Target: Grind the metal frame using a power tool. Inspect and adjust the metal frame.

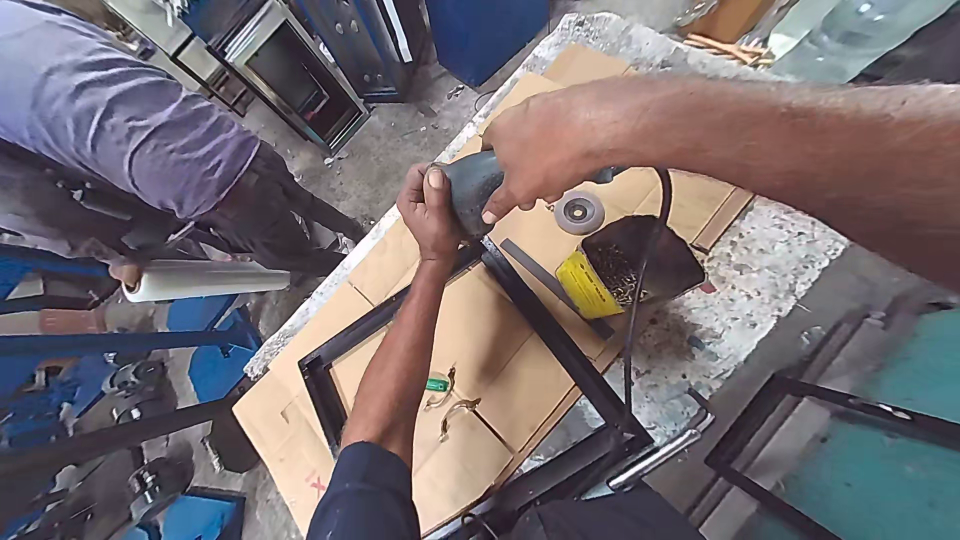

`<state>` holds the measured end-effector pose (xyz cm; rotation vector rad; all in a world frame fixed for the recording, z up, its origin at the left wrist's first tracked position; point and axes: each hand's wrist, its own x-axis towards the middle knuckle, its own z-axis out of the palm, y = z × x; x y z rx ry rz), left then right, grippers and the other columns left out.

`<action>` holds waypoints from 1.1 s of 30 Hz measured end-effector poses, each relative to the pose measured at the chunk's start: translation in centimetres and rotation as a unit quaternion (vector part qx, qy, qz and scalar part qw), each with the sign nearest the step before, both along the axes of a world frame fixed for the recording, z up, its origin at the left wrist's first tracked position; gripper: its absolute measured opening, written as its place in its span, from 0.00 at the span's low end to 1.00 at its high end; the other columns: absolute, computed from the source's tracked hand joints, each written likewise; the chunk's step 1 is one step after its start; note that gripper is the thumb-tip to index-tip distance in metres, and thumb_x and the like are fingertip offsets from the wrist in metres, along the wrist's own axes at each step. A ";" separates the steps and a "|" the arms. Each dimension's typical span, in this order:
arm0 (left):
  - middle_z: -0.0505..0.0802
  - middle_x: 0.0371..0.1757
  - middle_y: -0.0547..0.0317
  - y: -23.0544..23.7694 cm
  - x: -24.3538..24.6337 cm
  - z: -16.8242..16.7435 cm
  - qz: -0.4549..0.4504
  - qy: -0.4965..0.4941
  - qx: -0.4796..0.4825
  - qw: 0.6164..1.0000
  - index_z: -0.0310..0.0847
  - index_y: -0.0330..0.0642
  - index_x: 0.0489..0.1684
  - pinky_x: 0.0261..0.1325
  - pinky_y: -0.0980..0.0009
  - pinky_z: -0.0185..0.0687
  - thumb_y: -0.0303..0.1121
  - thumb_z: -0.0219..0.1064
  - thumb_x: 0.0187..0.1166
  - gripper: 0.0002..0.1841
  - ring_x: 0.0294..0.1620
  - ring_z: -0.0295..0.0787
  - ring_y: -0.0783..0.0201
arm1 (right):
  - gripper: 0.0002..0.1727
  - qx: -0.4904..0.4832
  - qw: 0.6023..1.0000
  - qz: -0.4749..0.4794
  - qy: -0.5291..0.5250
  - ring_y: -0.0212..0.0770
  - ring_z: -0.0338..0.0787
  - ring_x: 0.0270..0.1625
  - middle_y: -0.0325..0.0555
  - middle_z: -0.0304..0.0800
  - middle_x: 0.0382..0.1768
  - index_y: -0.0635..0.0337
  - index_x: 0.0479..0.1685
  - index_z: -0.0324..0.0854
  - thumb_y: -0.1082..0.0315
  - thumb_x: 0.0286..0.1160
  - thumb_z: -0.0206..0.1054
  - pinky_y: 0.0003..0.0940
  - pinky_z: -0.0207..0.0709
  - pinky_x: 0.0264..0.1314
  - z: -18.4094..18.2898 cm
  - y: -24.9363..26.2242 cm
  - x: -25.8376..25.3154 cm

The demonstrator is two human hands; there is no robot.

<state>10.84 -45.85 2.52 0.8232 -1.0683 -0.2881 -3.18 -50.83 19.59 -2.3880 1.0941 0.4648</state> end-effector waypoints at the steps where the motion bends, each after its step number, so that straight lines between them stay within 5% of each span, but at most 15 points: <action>1: 0.86 0.25 0.67 0.0 0.0 0.3 0.002 -0.004 -0.003 1.000 0.80 0.46 0.30 0.34 0.71 0.86 0.59 0.57 0.87 0.25 0.27 0.85 0.73 | 0.27 -0.009 1.000 -0.002 0.005 0.39 0.82 0.16 0.43 0.86 0.18 0.57 0.42 0.85 0.41 0.66 0.81 0.40 0.80 0.24 0.4 0.2 0.0; 6: 0.87 0.24 0.69 0.1 -0.4 1.5 -0.009 0.002 -0.016 1.000 0.80 0.46 0.31 0.34 0.71 0.87 0.59 0.58 0.86 0.25 0.27 0.86 0.74 | 0.28 -0.063 0.998 0.008 0.021 0.41 0.83 0.18 0.43 0.84 0.16 0.55 0.24 0.84 0.37 0.67 0.78 0.45 0.80 0.26 2.1 1.0 -0.9; 20: 0.87 0.26 0.66 -0.7 -3.2 -0.1 -0.029 0.030 0.011 0.999 0.81 0.45 0.32 0.37 0.68 0.88 0.58 0.57 0.87 0.25 0.29 0.87 0.71 | 0.28 -0.064 0.997 0.004 0.046 0.42 0.82 0.17 0.44 0.83 0.15 0.55 0.22 0.84 0.38 0.69 0.77 0.46 0.78 0.25 1.2 0.3 -3.0; 30: 0.86 0.24 0.65 -1.2 -2.9 -1.0 -0.039 0.039 0.013 0.998 0.79 0.45 0.30 0.34 0.68 0.87 0.60 0.59 0.85 0.26 0.26 0.85 0.70 | 0.26 -0.029 0.999 0.012 0.029 0.40 0.84 0.18 0.43 0.87 0.18 0.57 0.26 0.85 0.41 0.72 0.76 0.43 0.81 0.26 0.3 -0.3 -2.8; 33: 0.86 0.24 0.65 -1.5 -2.9 -1.1 -0.044 0.039 0.010 0.998 0.80 0.45 0.30 0.34 0.68 0.87 0.62 0.58 0.85 0.27 0.27 0.86 0.70 | 0.25 0.031 0.999 -0.006 0.017 0.38 0.83 0.19 0.43 0.90 0.23 0.56 0.43 0.87 0.41 0.72 0.76 0.38 0.79 0.25 -0.3 -0.8 -2.3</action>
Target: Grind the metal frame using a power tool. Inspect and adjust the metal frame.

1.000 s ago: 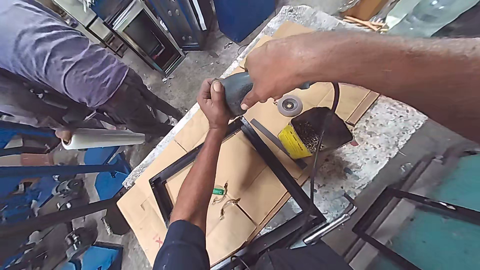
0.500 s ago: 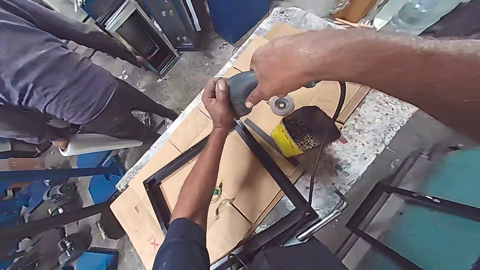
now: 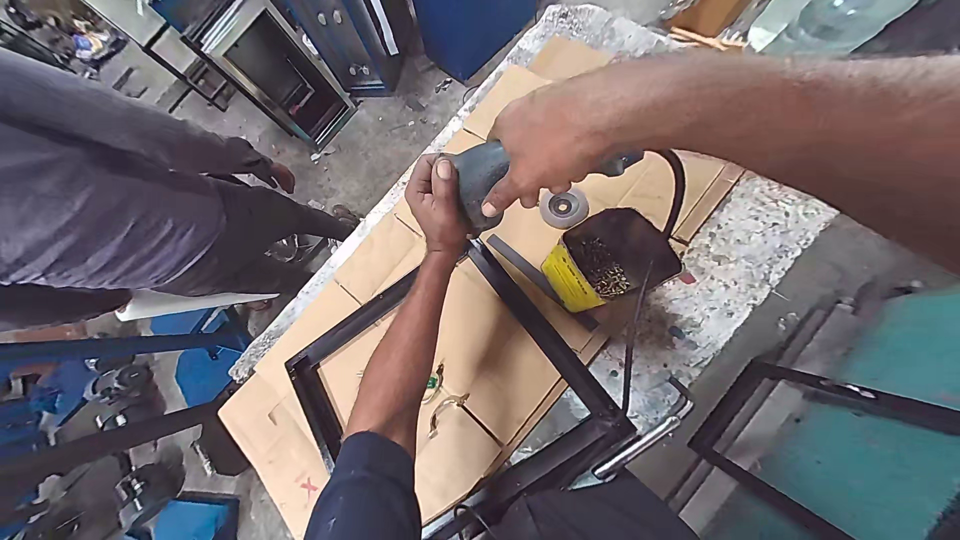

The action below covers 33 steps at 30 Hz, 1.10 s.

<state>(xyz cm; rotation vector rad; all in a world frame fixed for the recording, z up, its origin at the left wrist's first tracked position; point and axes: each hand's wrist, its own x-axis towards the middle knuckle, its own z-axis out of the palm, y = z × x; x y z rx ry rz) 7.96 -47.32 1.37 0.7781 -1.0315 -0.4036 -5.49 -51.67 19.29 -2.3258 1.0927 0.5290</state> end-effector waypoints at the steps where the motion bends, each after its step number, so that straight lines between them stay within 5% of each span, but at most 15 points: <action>1: 0.87 0.25 0.65 0.0 0.0 0.0 0.000 -0.001 0.003 1.000 0.80 0.45 0.31 0.35 0.68 0.87 0.62 0.58 0.85 0.27 0.27 0.86 0.70 | 0.25 0.015 1.000 -0.009 -0.003 0.38 0.82 0.18 0.44 0.89 0.22 0.56 0.48 0.86 0.42 0.71 0.77 0.36 0.78 0.23 -0.2 -0.3 0.2; 6: 0.85 0.24 0.65 -0.4 0.3 -0.3 0.008 -0.013 -0.003 1.000 0.79 0.46 0.28 0.36 0.67 0.86 0.60 0.56 0.86 0.27 0.27 0.85 0.70 | 0.22 -0.005 1.000 -0.005 0.014 0.38 0.77 0.13 0.44 0.83 0.16 0.57 0.42 0.86 0.47 0.70 0.80 0.36 0.74 0.19 -0.2 -0.5 0.7; 14: 0.85 0.23 0.66 0.1 -0.1 -0.3 0.031 -0.006 -0.001 1.000 0.78 0.45 0.30 0.34 0.68 0.87 0.61 0.56 0.86 0.27 0.26 0.85 0.70 | 0.25 -0.033 0.999 0.011 0.031 0.38 0.77 0.17 0.43 0.85 0.20 0.56 0.48 0.87 0.44 0.68 0.80 0.38 0.73 0.22 -0.3 -0.8 0.9; 24: 0.86 0.25 0.64 -0.2 0.0 -0.5 0.014 0.002 0.026 1.000 0.79 0.45 0.30 0.36 0.66 0.88 0.60 0.57 0.86 0.26 0.28 0.86 0.69 | 0.22 -0.024 0.999 0.003 0.023 0.38 0.77 0.15 0.42 0.84 0.17 0.56 0.37 0.87 0.44 0.68 0.80 0.37 0.73 0.21 -0.4 -0.7 0.6; 33: 0.86 0.23 0.63 -0.5 0.0 -0.8 0.016 0.004 0.020 1.000 0.78 0.45 0.29 0.35 0.67 0.87 0.59 0.57 0.86 0.26 0.27 0.86 0.68 | 0.22 -0.009 1.000 -0.002 0.014 0.38 0.79 0.16 0.43 0.85 0.18 0.56 0.42 0.88 0.46 0.66 0.82 0.37 0.75 0.21 -1.0 -1.2 0.7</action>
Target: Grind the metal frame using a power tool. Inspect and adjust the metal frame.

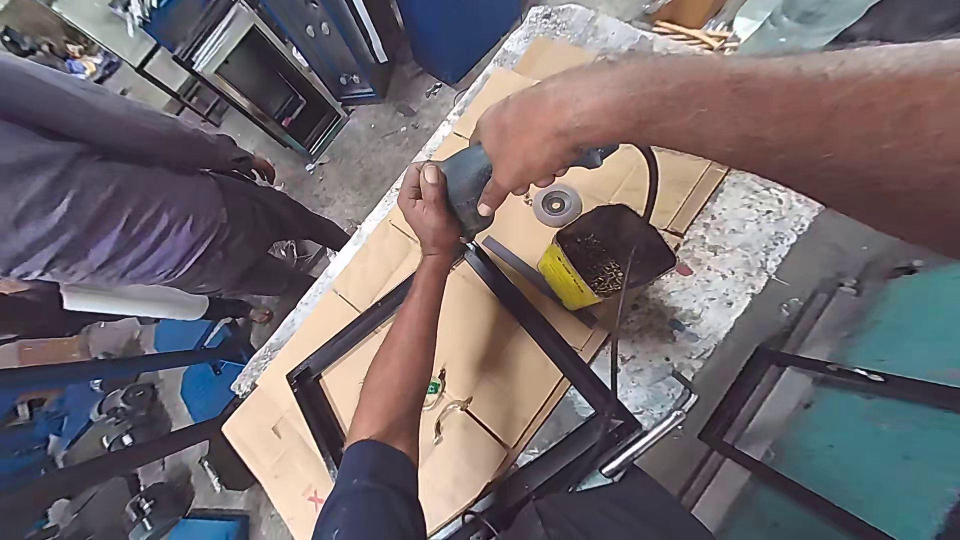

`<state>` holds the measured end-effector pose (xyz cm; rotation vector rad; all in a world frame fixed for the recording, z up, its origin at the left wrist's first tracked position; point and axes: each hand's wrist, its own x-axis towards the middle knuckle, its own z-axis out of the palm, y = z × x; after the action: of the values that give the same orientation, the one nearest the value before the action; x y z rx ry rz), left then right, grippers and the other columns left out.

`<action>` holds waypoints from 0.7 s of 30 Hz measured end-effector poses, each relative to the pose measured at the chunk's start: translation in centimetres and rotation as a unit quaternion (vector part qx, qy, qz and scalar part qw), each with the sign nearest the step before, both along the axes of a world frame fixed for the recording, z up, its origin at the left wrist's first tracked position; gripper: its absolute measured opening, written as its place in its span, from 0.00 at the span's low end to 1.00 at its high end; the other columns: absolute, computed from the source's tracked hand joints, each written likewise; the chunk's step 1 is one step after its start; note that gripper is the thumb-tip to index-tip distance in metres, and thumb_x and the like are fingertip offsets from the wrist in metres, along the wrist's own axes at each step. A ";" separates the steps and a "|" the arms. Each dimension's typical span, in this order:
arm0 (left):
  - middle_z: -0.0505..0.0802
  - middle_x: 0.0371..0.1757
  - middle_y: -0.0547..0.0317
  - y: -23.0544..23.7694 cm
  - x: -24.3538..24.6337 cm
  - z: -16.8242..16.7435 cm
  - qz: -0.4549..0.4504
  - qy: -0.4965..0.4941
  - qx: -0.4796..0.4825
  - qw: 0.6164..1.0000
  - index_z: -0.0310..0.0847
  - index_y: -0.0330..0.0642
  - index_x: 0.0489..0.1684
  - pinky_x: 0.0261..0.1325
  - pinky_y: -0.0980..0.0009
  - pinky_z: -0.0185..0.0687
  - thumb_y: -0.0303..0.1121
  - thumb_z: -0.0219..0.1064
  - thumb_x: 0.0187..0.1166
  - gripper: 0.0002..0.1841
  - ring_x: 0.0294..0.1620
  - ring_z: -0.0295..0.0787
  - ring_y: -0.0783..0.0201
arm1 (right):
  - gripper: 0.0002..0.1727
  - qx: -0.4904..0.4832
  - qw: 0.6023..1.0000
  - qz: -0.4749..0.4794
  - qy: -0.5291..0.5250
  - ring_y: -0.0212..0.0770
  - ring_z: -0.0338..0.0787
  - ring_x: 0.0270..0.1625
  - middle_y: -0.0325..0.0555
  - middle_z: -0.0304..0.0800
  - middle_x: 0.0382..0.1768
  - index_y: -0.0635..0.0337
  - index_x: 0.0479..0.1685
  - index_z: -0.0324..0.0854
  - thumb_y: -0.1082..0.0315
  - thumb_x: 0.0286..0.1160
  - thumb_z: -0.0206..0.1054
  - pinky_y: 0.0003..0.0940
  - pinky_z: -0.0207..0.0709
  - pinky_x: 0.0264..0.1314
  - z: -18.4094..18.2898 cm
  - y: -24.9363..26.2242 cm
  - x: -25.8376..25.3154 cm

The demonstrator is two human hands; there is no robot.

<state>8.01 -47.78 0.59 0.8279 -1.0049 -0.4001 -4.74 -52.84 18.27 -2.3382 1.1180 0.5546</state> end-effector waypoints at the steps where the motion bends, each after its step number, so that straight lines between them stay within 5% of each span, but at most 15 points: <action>1: 0.86 0.23 0.64 0.0 0.0 0.0 0.002 -0.001 -0.002 1.000 0.78 0.45 0.28 0.35 0.67 0.87 0.58 0.57 0.86 0.26 0.26 0.86 0.69 | 0.22 -0.001 1.000 0.001 -0.001 0.38 0.79 0.15 0.43 0.85 0.18 0.56 0.42 0.88 0.46 0.66 0.83 0.37 0.75 0.21 0.0 0.0 0.0; 18: 0.86 0.23 0.65 0.0 0.1 -0.6 -0.012 0.008 0.007 1.000 0.78 0.47 0.29 0.35 0.67 0.87 0.59 0.57 0.85 0.25 0.27 0.86 0.70 | 0.22 0.004 1.000 0.003 0.006 0.39 0.79 0.15 0.44 0.85 0.17 0.57 0.37 0.87 0.46 0.69 0.81 0.38 0.75 0.21 -0.5 -0.1 0.1; 21: 0.87 0.24 0.63 -0.4 0.2 -0.9 -0.036 -0.009 -0.036 0.999 0.79 0.43 0.30 0.34 0.68 0.87 0.54 0.57 0.88 0.24 0.27 0.86 0.69 | 0.22 0.001 1.000 0.005 0.005 0.39 0.79 0.16 0.44 0.85 0.19 0.57 0.43 0.87 0.47 0.69 0.81 0.38 0.76 0.22 -0.6 0.0 0.1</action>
<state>8.25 -48.16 -0.26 0.7329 -1.0613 -0.4159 -4.64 -52.83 17.70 -2.3438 1.1108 0.5719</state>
